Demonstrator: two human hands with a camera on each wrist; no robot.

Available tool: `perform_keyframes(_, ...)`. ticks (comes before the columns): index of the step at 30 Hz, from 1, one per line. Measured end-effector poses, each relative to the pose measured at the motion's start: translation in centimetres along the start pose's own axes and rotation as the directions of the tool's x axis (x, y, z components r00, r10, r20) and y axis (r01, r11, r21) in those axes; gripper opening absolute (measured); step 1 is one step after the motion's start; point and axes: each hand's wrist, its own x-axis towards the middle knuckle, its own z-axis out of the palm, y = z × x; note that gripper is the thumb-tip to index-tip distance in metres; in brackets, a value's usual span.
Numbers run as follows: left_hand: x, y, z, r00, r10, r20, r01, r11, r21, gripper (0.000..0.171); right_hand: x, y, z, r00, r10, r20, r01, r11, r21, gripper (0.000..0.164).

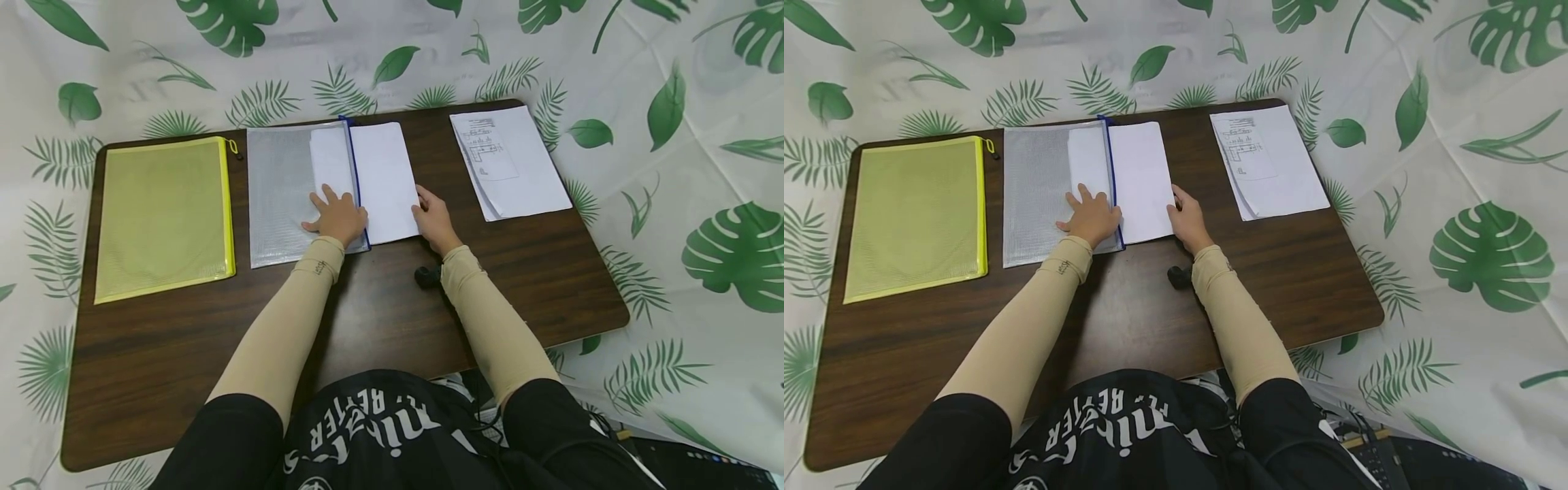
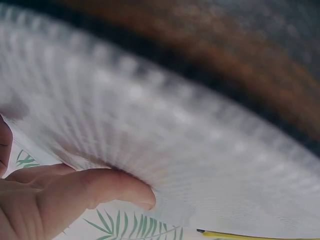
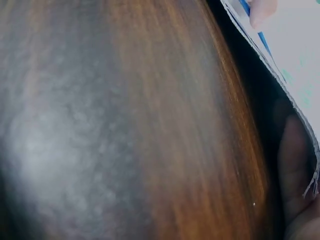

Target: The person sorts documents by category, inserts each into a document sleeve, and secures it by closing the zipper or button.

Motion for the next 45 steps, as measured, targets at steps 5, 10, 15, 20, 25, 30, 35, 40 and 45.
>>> perform_keyframes(5, 0.0, 0.0, 0.0, 1.0, 0.005, -0.001, -0.005, 1.0, -0.003, 0.06, -0.1, 0.0, 0.0, 1.0, -0.014, 0.008, 0.014, 1.0, -0.023, 0.052)
perform_keyframes(10, 0.0, 0.1, 0.1, 1.0, 0.008, 0.005, -0.008, 1.0, 0.002, 0.059, 0.0, 0.1, 0.1, 1.0, -0.025, 0.012, 0.026, 0.999, -0.03, 0.053)
perform_keyframes(15, 0.0, 0.1, 0.0, 1.0, 0.003, -0.006, -0.003, 1.0, 0.008, 0.059, 0.2, 0.0, 0.2, 1.0, -0.027, 0.008, 0.027, 0.999, -0.022, 0.052)
perform_keyframes(20, 0.0, 0.1, 0.0, 1.0, 0.002, 0.001, -0.002, 1.0, 0.007, 0.06, 0.2, -0.1, 0.3, 0.999, -0.034, -0.008, 0.034, 0.999, -0.015, 0.052)
perform_keyframes(25, 0.0, 0.0, -0.1, 1.0, 0.0, 0.004, 0.0, 1.0, 0.006, 0.06, 0.0, -0.6, 0.6, 0.999, -0.036, 0.004, 0.036, 0.999, 0.012, 0.052)
perform_keyframes(30, 0.0, 0.0, -0.2, 1.0, -0.005, -0.001, 0.005, 1.0, 0.006, 0.06, -0.8, -2.4, 0.4, 0.999, -0.009, 0.041, 0.008, 1.0, 0.021, 0.053)
perform_keyframes(35, -0.2, 0.1, -0.4, 1.0, -0.007, 0.004, 0.007, 1.0, -0.001, 0.06, -0.6, -1.9, 0.4, 0.999, -0.009, 0.048, 0.009, 1.0, -0.004, 0.053)
perform_keyframes(40, -0.3, 0.1, -0.3, 1.0, -0.006, 0.01, 0.006, 1.0, 0.004, 0.06, 0.1, -0.2, 0.6, 0.999, -0.039, 0.022, 0.039, 0.999, -0.004, 0.053)
perform_keyframes(45, -0.2, 0.2, -0.4, 1.0, 0.002, 0.008, -0.002, 1.0, 0.016, 0.06, -1.1, -2.6, 0.4, 0.999, -0.014, 0.038, 0.013, 1.0, 0.013, 0.054)
